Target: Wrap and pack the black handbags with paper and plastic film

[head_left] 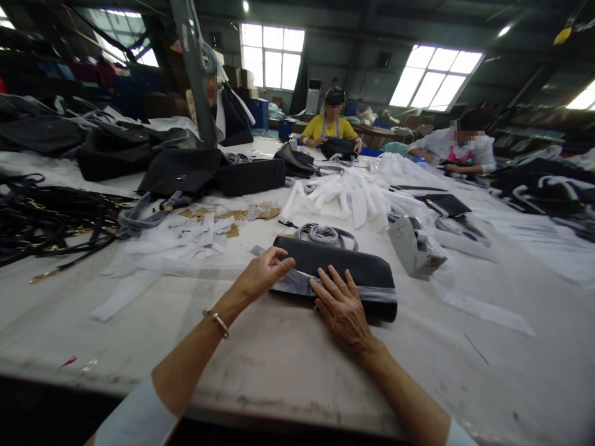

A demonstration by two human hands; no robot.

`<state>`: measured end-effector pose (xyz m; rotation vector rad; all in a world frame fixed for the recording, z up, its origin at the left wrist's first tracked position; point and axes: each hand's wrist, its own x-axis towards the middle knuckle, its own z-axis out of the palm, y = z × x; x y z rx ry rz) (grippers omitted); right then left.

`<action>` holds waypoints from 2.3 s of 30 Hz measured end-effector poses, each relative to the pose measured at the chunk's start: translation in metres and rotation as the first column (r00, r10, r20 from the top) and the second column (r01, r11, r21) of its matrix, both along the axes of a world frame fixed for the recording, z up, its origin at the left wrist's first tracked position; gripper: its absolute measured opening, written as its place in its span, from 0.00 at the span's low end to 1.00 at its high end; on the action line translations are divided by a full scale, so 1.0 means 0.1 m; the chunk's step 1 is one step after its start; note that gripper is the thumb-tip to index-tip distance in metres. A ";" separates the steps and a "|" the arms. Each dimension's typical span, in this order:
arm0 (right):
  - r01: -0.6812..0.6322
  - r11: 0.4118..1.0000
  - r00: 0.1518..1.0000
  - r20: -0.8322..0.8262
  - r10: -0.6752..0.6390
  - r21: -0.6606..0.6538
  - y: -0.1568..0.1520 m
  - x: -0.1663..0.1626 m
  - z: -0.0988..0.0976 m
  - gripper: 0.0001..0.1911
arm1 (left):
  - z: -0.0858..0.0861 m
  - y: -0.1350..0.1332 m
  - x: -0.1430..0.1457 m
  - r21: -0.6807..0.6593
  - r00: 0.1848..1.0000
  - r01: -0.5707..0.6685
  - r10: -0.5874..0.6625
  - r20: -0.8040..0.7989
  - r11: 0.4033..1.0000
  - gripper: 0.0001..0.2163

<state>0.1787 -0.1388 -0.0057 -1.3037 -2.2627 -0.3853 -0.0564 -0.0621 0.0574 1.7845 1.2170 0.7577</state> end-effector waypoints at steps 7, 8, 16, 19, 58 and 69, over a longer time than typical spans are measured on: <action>0.048 0.999 0.998 0.037 -0.049 0.006 -0.03 -0.03 -0.02 0.24 | 0.00 -0.10 0.26 0.305 0.825 -0.057 0.217 -0.522 0.951 0.11; 0.058 0.998 0.998 0.038 -0.059 0.009 -0.04 -0.03 -0.02 0.24 | -0.03 -0.10 0.26 0.340 0.794 -0.051 0.244 -0.556 0.939 0.11; 0.059 0.994 0.996 0.056 -0.064 0.090 -0.07 -0.08 0.01 0.21 | -0.18 -0.01 0.22 0.393 0.738 -0.014 0.274 -0.616 0.920 0.12; 0.003 0.991 0.999 0.035 -0.008 0.134 -0.06 -0.08 0.06 0.20 | -0.17 0.01 0.20 0.384 0.736 0.013 0.252 -0.629 0.923 0.13; 0.117 0.984 0.989 0.105 -0.103 -0.132 0.14 -0.21 0.18 0.41 | -0.41 0.12 -0.02 0.218 0.990 -0.125 0.136 -0.039 0.968 0.09; 0.187 0.969 0.980 0.100 -0.172 -0.163 0.10 -0.24 0.13 0.38 | -0.51 -0.31 -0.23 0.073 0.805 -0.581 0.560 0.197 0.810 0.09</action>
